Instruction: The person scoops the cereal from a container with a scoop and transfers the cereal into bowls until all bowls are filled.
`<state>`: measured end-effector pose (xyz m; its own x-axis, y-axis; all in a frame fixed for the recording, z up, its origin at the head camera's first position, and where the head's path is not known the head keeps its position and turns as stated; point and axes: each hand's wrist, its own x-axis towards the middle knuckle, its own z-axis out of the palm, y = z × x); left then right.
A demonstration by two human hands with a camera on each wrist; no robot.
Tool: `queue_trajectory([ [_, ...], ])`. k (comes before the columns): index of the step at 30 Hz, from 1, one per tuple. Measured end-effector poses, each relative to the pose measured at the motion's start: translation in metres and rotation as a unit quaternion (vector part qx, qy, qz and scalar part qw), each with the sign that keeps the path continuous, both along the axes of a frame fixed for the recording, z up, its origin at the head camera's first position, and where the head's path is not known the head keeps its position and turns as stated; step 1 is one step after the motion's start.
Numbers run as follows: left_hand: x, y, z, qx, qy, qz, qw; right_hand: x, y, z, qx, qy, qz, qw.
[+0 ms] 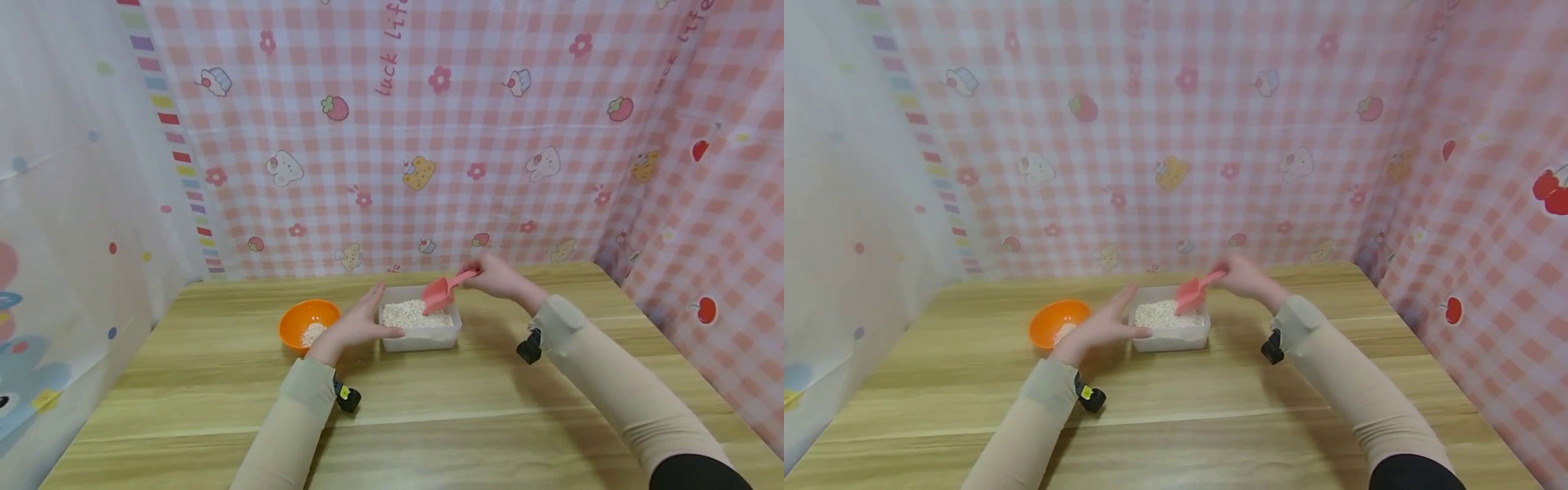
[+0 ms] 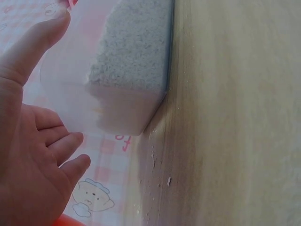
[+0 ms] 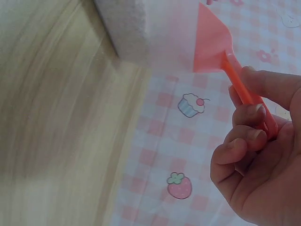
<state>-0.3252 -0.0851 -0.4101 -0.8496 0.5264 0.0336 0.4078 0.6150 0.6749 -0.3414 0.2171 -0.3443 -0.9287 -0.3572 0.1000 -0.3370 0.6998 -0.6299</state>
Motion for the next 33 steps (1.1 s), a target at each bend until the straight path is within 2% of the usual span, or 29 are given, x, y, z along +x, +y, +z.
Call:
queue_trajectory([
  [7,-0.002,0.001,0.000,-0.002,0.001,0.002,1.0000,-0.001,0.004,-0.011,-0.017,-0.024,-0.008,0.9995],
  [11,-0.002,0.001,-0.001,-0.005,0.004,0.002,1.0000,-0.001,0.009,-0.021,-0.049,-0.031,-0.010,0.9983],
  [19,-0.004,0.000,-0.004,0.000,0.008,0.001,1.0000,0.002,0.009,-0.038,-0.122,-0.107,-0.052,0.9854],
  [25,-0.003,0.000,-0.003,0.001,0.010,0.003,0.9999,0.003,0.000,-0.047,-0.141,-0.102,-0.051,0.9833],
  [33,0.000,0.000,0.000,0.005,0.009,0.000,0.9999,-0.001,-0.010,-0.059,-0.158,-0.087,-0.044,0.9827],
])
